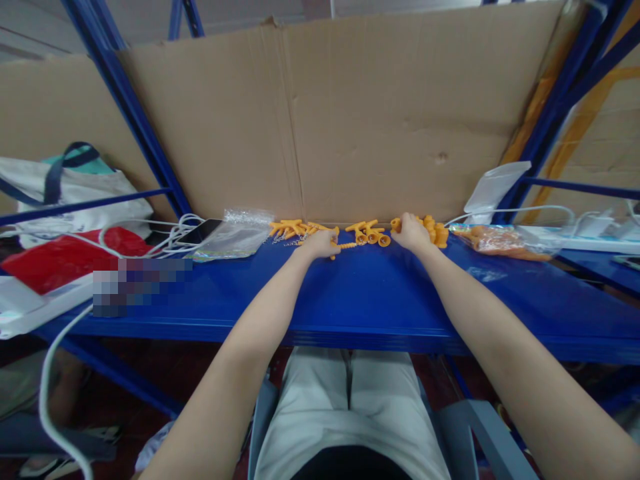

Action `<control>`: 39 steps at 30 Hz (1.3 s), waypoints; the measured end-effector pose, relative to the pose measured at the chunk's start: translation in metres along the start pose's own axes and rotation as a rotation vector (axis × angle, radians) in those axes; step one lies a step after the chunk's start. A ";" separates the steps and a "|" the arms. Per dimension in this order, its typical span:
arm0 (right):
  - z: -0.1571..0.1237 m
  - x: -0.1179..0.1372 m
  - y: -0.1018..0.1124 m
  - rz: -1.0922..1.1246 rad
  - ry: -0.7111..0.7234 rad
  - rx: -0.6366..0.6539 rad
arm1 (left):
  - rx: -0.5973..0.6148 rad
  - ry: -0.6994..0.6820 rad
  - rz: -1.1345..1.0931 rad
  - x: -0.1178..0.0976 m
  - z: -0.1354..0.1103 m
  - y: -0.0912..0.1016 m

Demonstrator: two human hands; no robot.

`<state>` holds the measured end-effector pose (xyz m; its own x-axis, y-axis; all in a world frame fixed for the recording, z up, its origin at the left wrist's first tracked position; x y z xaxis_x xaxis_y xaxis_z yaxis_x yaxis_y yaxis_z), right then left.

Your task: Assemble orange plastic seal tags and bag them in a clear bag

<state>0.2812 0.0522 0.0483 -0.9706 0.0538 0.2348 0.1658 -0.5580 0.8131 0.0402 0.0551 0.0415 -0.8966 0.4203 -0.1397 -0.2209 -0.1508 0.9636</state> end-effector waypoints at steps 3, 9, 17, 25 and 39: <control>0.000 0.016 0.007 0.009 0.157 -0.096 | -0.072 0.013 -0.009 0.001 0.001 0.004; -0.015 0.065 0.001 -0.040 0.571 -0.077 | -0.117 0.027 0.001 0.007 0.003 0.003; -0.024 0.084 -0.004 -0.134 0.649 -0.035 | -0.122 0.014 0.015 0.010 0.004 0.001; -0.023 0.079 -0.005 -0.234 0.529 0.021 | -0.132 0.027 0.009 0.010 0.003 0.003; -0.026 0.092 -0.012 -0.046 0.744 0.021 | -0.149 -0.004 0.023 0.011 0.005 0.001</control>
<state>0.1853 0.0421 0.0458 -0.8374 -0.5019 -0.2165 0.1180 -0.5527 0.8250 0.0323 0.0646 0.0417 -0.9007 0.4184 -0.1169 -0.2550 -0.2914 0.9220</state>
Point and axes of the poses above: each hand's wrist, its own z-axis towards the middle knuckle, its own y-axis out of the back of the hand, x = y × z, the point moved 9 cm from there along z, towards the middle knuckle, and after that the axes turned 3 degrees about -x, right-handed, at the moved point
